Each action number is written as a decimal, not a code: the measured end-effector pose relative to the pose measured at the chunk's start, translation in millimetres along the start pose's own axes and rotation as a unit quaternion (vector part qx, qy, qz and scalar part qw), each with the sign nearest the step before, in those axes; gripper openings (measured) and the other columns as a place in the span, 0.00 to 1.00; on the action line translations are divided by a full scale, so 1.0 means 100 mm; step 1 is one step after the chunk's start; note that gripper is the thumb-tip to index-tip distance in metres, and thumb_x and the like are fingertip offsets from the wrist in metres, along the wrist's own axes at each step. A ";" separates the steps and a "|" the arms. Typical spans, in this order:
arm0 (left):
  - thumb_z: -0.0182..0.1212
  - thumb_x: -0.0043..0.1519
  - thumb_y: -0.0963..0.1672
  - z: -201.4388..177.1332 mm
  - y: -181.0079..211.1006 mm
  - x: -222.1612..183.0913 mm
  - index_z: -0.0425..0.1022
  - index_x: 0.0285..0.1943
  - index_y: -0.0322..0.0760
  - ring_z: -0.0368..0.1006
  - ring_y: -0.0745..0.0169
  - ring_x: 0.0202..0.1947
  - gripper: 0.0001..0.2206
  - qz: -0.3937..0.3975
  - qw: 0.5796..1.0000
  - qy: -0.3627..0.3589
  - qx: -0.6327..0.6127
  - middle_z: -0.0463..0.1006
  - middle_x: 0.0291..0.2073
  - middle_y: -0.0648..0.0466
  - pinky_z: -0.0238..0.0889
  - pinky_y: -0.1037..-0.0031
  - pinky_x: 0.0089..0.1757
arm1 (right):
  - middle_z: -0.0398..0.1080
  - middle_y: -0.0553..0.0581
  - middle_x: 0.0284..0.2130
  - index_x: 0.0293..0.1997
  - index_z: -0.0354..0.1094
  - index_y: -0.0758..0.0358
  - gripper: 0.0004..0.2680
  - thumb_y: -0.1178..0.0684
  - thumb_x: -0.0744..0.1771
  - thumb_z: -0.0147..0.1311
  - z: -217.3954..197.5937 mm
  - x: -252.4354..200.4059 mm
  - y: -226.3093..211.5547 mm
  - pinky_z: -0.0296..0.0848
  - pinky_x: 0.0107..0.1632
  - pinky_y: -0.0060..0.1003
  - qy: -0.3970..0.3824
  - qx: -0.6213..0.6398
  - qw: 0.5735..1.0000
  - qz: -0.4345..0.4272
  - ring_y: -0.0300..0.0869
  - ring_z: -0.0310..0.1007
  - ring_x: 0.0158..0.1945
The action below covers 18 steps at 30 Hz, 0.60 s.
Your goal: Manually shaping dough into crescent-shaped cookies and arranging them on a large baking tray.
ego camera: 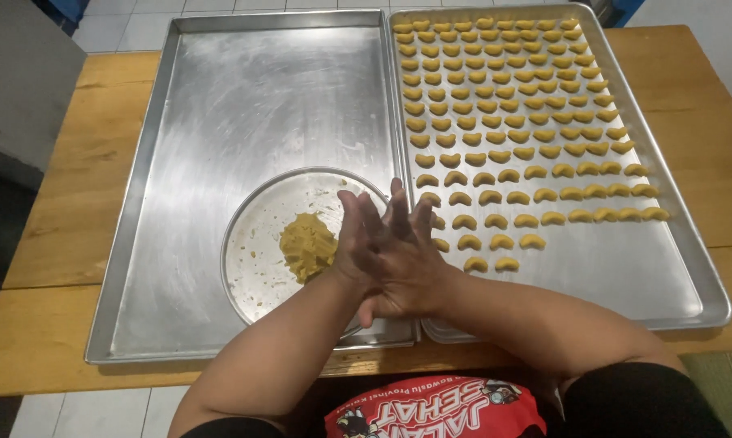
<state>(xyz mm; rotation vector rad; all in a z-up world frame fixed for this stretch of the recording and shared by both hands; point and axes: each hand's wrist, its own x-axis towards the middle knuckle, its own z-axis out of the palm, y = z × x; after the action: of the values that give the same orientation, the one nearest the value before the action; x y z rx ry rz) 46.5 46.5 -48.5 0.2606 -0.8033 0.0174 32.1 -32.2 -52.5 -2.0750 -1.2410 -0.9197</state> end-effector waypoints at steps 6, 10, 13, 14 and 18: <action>0.28 0.46 0.75 0.18 0.24 0.00 0.53 0.78 0.51 0.57 0.43 0.72 0.55 -0.298 0.945 0.129 -0.042 0.61 0.72 0.45 0.42 0.51 0.70 | 0.16 0.69 0.77 0.80 0.14 0.46 0.37 0.17 0.65 0.13 -0.03 -0.05 0.61 0.06 0.68 0.66 -0.055 -0.068 0.989 0.122 0.63 0.05 0.76; 0.27 0.49 0.74 -0.07 0.09 -0.18 0.48 0.80 0.47 0.59 0.49 0.70 0.54 -0.286 0.944 0.130 -0.105 0.63 0.70 0.45 0.41 0.57 0.71 | 0.15 0.67 0.77 0.81 0.21 0.49 0.37 0.23 0.68 0.35 0.04 0.00 0.19 0.00 0.68 0.59 0.020 0.003 0.997 0.068 0.61 -0.01 0.75; 0.34 0.57 0.71 -0.27 0.08 -0.31 0.42 0.81 0.39 0.54 0.51 0.74 0.51 -0.233 0.926 0.120 -0.273 0.59 0.73 0.44 0.37 0.57 0.71 | 0.16 0.62 0.78 0.81 0.24 0.43 0.41 0.15 0.63 0.33 0.00 0.02 -0.08 0.00 0.69 0.59 0.006 0.095 0.995 0.010 0.59 0.00 0.76; 0.38 0.61 0.69 -0.32 0.08 -0.34 0.38 0.83 0.34 0.51 0.52 0.76 0.51 -0.196 0.902 0.112 -0.369 0.57 0.74 0.43 0.35 0.57 0.72 | 0.17 0.61 0.78 0.81 0.24 0.40 0.40 0.14 0.62 0.31 -0.04 0.05 -0.13 -0.01 0.68 0.60 -0.007 0.104 0.994 -0.017 0.59 0.02 0.77; 0.22 0.58 0.70 0.39 0.21 0.00 0.15 0.80 0.57 0.43 0.68 0.77 0.45 -0.182 0.978 0.100 0.032 0.44 0.78 0.65 0.27 0.66 0.73 | 0.12 0.56 0.77 0.80 0.16 0.38 0.34 0.18 0.67 0.18 0.03 -0.04 0.43 0.06 0.69 0.64 0.002 -0.015 0.997 0.073 0.51 -0.03 0.75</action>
<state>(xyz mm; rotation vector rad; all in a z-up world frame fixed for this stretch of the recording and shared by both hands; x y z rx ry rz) 16.6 57.8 -17.5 0.4569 -0.5466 -0.2710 70.0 -50.2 -62.2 -2.1553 -1.0625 -0.8801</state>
